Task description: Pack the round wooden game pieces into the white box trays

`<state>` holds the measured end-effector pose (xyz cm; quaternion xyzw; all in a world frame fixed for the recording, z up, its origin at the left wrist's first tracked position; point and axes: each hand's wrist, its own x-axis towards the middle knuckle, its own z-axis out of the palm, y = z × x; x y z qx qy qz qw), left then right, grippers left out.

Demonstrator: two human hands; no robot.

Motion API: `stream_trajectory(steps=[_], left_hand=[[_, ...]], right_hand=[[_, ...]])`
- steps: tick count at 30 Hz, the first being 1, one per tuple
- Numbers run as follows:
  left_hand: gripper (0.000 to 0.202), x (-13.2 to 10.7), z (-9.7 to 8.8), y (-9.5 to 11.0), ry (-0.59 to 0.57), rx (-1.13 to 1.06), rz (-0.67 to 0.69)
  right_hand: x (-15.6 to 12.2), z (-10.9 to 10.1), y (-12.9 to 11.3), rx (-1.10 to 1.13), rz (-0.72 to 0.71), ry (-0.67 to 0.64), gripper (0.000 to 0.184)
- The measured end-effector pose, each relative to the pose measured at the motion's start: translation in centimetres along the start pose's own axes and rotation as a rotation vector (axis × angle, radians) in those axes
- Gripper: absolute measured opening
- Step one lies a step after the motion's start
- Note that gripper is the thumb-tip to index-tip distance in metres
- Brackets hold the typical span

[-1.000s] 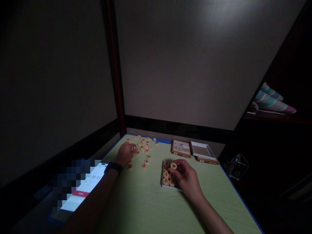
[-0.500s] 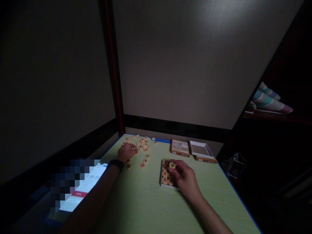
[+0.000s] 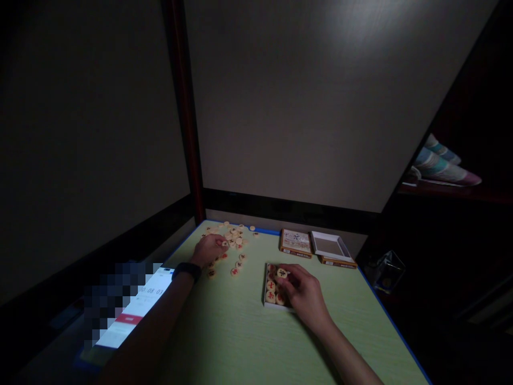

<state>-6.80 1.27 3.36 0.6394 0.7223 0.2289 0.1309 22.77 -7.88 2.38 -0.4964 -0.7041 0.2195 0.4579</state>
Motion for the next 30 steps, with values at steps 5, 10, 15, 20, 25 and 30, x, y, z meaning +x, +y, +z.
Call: stream_trajectory(steps=[5, 10, 15, 20, 25, 30], left_hand=[[0.025, -0.2, 1.0, 0.2, 0.074, 0.137, 0.086], [0.025, -0.2, 1.0, 0.4, 0.038, 0.093, 0.011], [0.026, 0.0, 0.6, 0.4, -0.054, 0.055, -0.021], [0.029, 0.0, 0.6, 0.4, -0.065, 0.058, -0.002], [0.029, 0.1, 0.1, 0.2, -0.027, -0.068, -0.017], [0.019, 0.3, -0.7, 0.2, 0.271, -0.231, -0.137]], right_hand=[[-0.1, 0.1, 0.1, 0.031, 0.055, -0.023, 0.033], [-0.3, 0.1, 0.2, 0.072, 0.116, -0.054, 0.037], [0.0, 0.2, -0.5, 0.087, 0.121, -0.063, 0.037], [2.1, 0.5, -1.9, -0.008, 0.058, -0.082, 0.028], [7.5, 2.8, -3.5, -0.232, -0.11, -0.14, 0.03], [14.0, 7.9, -4.9, -0.51, -0.159, -0.318, 0.029]])
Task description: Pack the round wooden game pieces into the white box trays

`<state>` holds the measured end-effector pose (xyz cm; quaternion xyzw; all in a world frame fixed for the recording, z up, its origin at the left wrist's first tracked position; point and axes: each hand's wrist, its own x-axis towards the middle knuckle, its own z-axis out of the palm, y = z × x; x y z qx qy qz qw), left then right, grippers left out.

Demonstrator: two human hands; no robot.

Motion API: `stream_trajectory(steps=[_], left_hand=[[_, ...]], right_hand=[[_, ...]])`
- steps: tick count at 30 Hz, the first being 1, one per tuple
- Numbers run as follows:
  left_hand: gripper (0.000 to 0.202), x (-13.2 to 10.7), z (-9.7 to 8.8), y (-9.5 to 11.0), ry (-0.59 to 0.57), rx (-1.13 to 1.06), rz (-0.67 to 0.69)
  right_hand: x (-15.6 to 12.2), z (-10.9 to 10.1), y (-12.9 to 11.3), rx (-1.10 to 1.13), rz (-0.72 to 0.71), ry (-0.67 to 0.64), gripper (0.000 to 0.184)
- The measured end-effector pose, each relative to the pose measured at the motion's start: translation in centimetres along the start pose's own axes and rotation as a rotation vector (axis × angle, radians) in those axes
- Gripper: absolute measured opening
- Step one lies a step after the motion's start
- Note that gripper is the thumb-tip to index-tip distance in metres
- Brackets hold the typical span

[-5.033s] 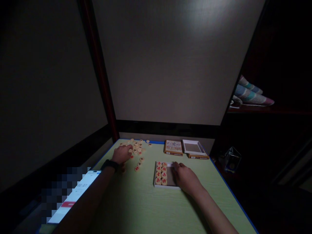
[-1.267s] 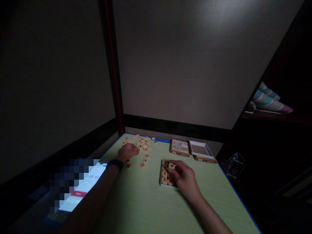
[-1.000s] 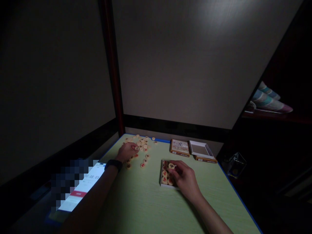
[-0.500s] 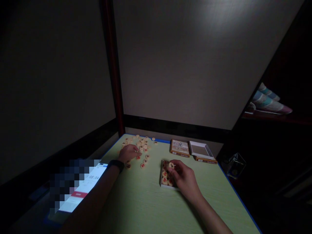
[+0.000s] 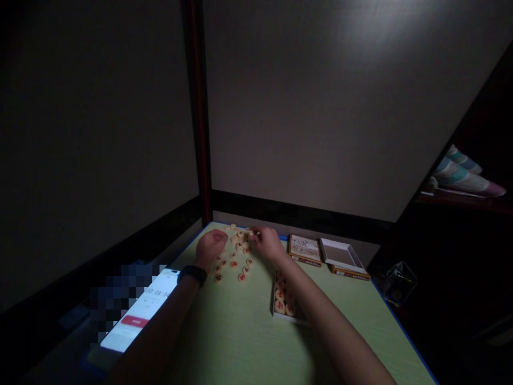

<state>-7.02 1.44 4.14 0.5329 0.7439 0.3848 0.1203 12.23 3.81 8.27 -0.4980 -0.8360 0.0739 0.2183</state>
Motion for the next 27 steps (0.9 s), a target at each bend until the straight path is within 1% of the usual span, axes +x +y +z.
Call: stream_trajectory(steps=[1, 3, 5, 8, 12, 16, 19, 21, 22, 23, 24, 25, 27], left_hand=[[0.02, 0.1, -0.1, 0.0, 0.062, -0.012, -0.025], [0.021, 0.2, -0.4, 0.0, 0.139, -0.033, -0.056], [0.021, 0.3, -0.5, -0.1, 0.178, -0.06, -0.074], [0.019, 0.5, -0.3, -0.3, 0.199, -0.1, -0.11], [0.019, 0.6, 0.1, -0.5, 0.187, -0.128, -0.103], [0.019, 0.4, -0.2, -0.3, 0.17, -0.146, -0.104], [0.018, 0.3, -0.4, -0.2, 0.174, -0.159, -0.108], [0.018, 0.1, -0.3, -0.1, 0.158, -0.202, -0.093], [0.019, -0.1, -0.2, 0.1, 0.124, -0.253, -0.088], [0.02, -0.3, -0.1, 0.4, 0.062, -0.326, -0.089], [0.021, -0.7, 0.1, 0.7, -0.027, -0.423, -0.099], [0.023, -1.2, 0.3, 1.2, -0.139, -0.541, -0.113], [0.027, -2.4, 0.7, 2.2, -0.411, -0.812, -0.163]], right_hand=[[1.3, 0.6, -0.4, -0.019, -0.003, -0.02, 0.029], [3.5, 1.8, -1.1, -0.062, -0.004, -0.062, 0.028], [5.0, 2.9, -1.6, -0.103, -0.006, -0.104, 0.027], [6.2, 4.1, -1.9, -0.164, -0.003, -0.167, 0.024], [6.7, 5.2, -1.7, -0.241, 0.017, -0.233, 0.025], [6.6, 5.6, -1.7, -0.268, 0.014, -0.239, 0.028], [6.2, 5.1, -2.0, -0.244, -0.015, -0.205, 0.026], [5.5, 4.2, -2.1, -0.207, -0.051, -0.17, 0.024], [5.0, 3.6, -2.0, -0.183, -0.075, -0.149, 0.024], [4.4, 2.9, -1.8, -0.159, -0.099, -0.128, 0.024], [3.6, 2.1, -1.6, -0.137, -0.123, -0.108, 0.025], [2.6, 1.4, -1.2, -0.111, -0.142, -0.085, 0.027], [0.3, -0.1, -0.4, -0.054, -0.167, -0.046, 0.029]])
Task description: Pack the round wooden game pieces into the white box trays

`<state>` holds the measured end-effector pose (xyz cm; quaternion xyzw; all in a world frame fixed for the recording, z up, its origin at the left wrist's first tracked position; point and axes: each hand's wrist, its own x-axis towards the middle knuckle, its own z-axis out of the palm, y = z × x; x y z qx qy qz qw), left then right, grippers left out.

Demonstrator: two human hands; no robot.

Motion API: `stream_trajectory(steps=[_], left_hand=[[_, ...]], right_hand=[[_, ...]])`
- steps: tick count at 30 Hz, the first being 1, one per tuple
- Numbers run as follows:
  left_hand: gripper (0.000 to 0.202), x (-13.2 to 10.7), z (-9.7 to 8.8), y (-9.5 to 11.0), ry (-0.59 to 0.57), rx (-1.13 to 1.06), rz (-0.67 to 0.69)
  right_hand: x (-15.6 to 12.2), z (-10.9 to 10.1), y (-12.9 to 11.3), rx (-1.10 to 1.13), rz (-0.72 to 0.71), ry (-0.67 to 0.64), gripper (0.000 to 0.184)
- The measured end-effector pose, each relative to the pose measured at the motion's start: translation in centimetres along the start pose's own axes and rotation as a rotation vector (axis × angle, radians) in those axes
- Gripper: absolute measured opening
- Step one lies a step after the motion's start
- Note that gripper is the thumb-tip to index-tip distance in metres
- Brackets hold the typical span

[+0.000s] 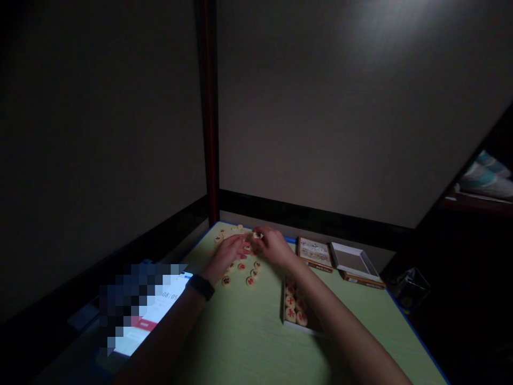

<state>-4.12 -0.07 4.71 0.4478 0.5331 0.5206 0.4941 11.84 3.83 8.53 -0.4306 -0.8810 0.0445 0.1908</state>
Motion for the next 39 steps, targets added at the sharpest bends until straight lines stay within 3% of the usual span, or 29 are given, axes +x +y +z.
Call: stream_trajectory(steps=[4, 7, 10, 14, 18, 23, 39], left_hand=[[0.048, -2.1, 2.6, 0.1, -0.441, -0.465, -0.264], [0.046, -3.1, 3.6, -0.3, -0.561, -0.607, -0.345], [0.031, -3.6, 3.8, -0.8, -0.58, -0.608, -0.331], [0.009, -4.1, 3.7, -1.3, -0.589, -0.528, -0.255], [0.015, -4.5, 3.8, -1.7, -0.571, -0.451, -0.22], [0.022, -4.5, 4.0, -2.4, -0.541, -0.336, -0.219], [0.035, -4.0, 3.7, -3.0, -0.549, -0.279, -0.159]], right_hand=[[-5.3, -1.5, 0.3, 0.278, -0.057, 0.105, 0.023], [-8.1, -1.8, 0.1, 0.329, -0.034, 0.084, 0.026], [-9.9, -2.0, 0.9, 0.372, 0.038, 0.1, 0.031], [-12.4, -2.9, 4.2, 0.311, 0.108, 0.143, 0.023], [-14.7, -3.1, 6.7, 0.12, 0.148, 0.094, 0.026], [-15.7, -2.3, 6.1, -0.026, 0.162, -0.024, 0.029], [-15.7, -0.9, 5.7, 0.063, 0.208, 0.037, 0.028]])
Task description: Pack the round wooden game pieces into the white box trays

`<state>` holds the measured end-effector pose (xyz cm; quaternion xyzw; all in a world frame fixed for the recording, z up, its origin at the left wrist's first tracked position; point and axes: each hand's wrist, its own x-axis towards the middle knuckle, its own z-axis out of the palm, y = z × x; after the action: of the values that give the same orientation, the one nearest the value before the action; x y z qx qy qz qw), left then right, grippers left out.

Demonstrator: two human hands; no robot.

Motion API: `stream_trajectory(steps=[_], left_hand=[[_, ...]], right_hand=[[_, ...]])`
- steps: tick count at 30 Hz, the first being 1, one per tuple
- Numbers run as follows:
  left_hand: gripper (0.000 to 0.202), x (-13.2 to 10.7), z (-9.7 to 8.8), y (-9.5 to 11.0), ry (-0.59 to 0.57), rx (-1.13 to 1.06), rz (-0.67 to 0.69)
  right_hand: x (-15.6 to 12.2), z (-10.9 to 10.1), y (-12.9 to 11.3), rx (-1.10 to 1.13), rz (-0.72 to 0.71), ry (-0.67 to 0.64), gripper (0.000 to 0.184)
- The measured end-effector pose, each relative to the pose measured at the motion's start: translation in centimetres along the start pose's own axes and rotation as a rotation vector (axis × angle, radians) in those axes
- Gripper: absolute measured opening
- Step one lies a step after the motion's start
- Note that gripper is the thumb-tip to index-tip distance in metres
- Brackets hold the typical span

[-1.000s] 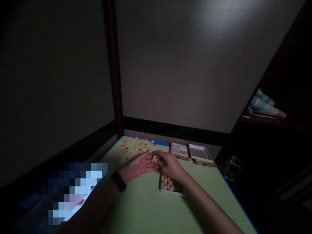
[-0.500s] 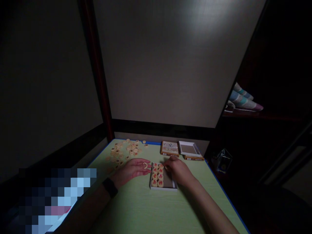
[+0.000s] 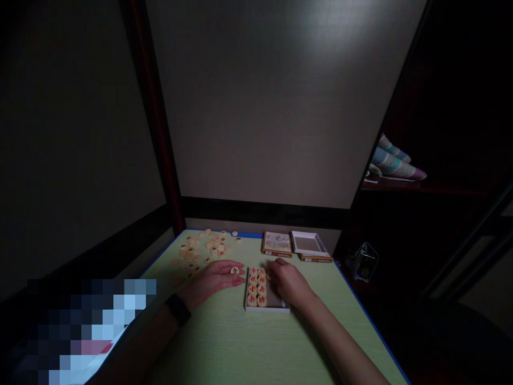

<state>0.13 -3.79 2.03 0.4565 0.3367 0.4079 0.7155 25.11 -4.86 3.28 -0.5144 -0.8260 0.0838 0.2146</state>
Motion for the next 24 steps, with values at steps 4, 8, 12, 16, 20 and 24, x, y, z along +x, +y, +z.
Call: stream_trajectory(steps=[4, 8, 12, 16, 20, 24], left_hand=[[0.04, 0.0, -0.2, -0.2, -0.008, 0.016, -0.015], [0.043, 0.1, -0.3, -0.4, -0.005, 0.037, -0.029], [0.048, 0.2, -0.2, -0.4, -0.01, 0.074, -0.014], [0.047, 0.0, 0.3, 0.0, -0.024, 0.106, 0.014], [0.048, -0.4, 1.2, 0.2, -0.086, 0.044, 0.018], [0.045, -0.7, 2.1, 0.1, -0.164, 0.023, 0.03]], right_hand=[[0.0, 0.1, 0.0, -0.013, -0.007, 0.0, 0.029], [0.0, 0.0, -0.4, -0.045, 0.002, -0.001, 0.028], [0.1, 0.1, -0.5, -0.057, 0.024, -0.016, 0.027], [0.0, -0.1, -0.8, -0.021, -0.008, 0.037, 0.02], [-0.3, -0.5, -2.4, 0.106, -0.117, 0.156, 0.018], [-0.8, 0.4, -4.2, 0.162, -0.235, 0.15, 0.032]])
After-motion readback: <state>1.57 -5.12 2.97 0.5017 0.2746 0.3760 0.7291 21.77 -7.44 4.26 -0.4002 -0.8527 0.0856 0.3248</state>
